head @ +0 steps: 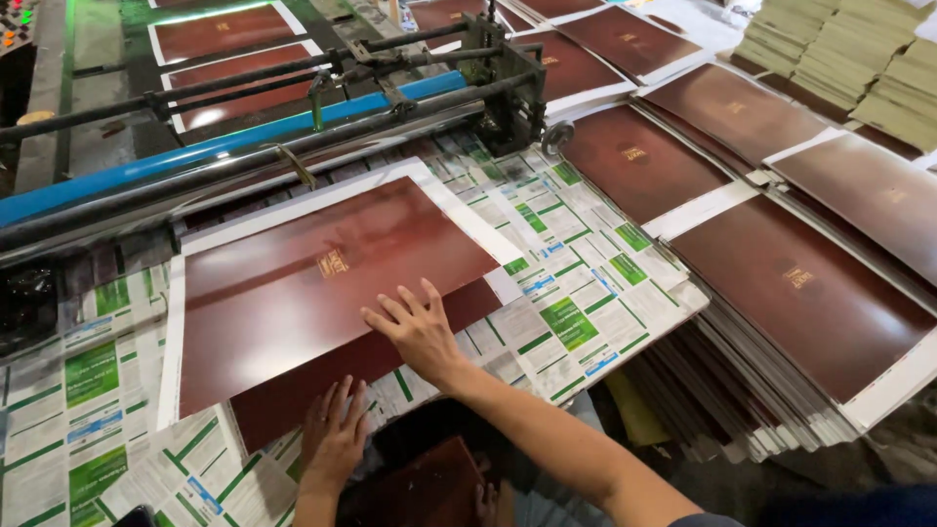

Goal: The person feeds printed sheets manually into a laminating or coating machine.

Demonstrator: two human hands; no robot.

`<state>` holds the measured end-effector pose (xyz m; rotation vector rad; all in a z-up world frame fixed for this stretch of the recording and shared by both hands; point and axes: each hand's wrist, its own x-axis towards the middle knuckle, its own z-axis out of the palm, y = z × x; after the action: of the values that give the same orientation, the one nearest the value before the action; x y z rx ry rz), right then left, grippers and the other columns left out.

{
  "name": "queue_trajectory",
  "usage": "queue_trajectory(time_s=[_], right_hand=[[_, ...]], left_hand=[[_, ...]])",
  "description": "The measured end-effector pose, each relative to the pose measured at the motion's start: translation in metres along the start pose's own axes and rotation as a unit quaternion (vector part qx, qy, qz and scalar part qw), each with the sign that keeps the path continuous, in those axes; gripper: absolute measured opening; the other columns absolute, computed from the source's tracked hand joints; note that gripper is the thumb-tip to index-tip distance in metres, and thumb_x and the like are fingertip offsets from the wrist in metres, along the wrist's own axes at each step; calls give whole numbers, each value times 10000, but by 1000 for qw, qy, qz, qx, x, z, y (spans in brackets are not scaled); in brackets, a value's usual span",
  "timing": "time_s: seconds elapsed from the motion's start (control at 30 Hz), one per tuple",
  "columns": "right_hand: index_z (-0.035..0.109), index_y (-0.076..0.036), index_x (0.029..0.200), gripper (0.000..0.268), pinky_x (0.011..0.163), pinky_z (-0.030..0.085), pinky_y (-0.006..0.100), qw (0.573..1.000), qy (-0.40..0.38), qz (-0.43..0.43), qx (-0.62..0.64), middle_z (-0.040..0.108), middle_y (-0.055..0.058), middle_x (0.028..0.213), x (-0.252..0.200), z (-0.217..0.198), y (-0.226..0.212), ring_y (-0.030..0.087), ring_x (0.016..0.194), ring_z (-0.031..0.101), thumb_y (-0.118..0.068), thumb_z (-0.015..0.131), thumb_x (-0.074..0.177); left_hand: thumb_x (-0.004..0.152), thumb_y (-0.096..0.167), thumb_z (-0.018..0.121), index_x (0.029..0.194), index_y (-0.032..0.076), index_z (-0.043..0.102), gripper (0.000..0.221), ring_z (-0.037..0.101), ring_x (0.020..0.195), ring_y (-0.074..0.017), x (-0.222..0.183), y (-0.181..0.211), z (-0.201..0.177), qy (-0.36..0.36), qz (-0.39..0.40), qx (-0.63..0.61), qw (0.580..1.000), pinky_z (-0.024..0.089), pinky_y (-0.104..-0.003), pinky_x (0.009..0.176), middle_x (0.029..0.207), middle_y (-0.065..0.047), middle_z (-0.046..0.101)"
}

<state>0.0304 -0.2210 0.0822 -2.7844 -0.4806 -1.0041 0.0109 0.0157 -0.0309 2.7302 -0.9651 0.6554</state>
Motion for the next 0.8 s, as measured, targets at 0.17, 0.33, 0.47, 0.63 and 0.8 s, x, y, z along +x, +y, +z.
queue_trajectory(time_s=[0.17,0.33,0.47,0.63,0.8], right_hand=[[518,-303,1519,534,1164,160,730,996,-79,10,-29,514,117,1545,-46,65,12,445,1430,430,-244,548,990],[380,-383,1564,697,1136,80,791,986,-127,103,20,266,221,1661,-56,44,-4,578,1491,203,-611,565,932],[254,-422,1616,821,1091,7,805,977,-178,120,-15,149,247,1672,-58,56,4,596,1479,103,-764,485,907],[197,-449,1619,828,1089,-35,807,968,-216,128,-23,95,221,1694,-34,72,15,578,1499,46,-811,397,902],[161,-462,1623,861,1124,-68,793,941,-302,153,-8,33,193,1721,0,80,22,541,1545,-17,-856,352,881]], left_hand=[[925,281,599,1424,159,564,516,535,1321,-261,4,12,-19,57,3,16,998,397,-460,1125,1460,-81,560],[923,272,610,1385,157,606,476,540,1317,-250,7,11,-21,72,2,27,997,396,-456,1128,1435,-76,580],[929,269,607,1394,169,594,476,515,1345,-266,10,11,-23,76,-2,1,997,379,-461,1136,1486,-97,528],[898,289,609,1396,249,568,502,443,1413,-295,11,12,-27,66,-36,-24,997,304,-532,1169,1552,-126,447],[921,263,592,1423,273,557,504,421,1447,-259,16,8,-22,58,-44,-46,996,285,-525,1195,1571,-77,448]])
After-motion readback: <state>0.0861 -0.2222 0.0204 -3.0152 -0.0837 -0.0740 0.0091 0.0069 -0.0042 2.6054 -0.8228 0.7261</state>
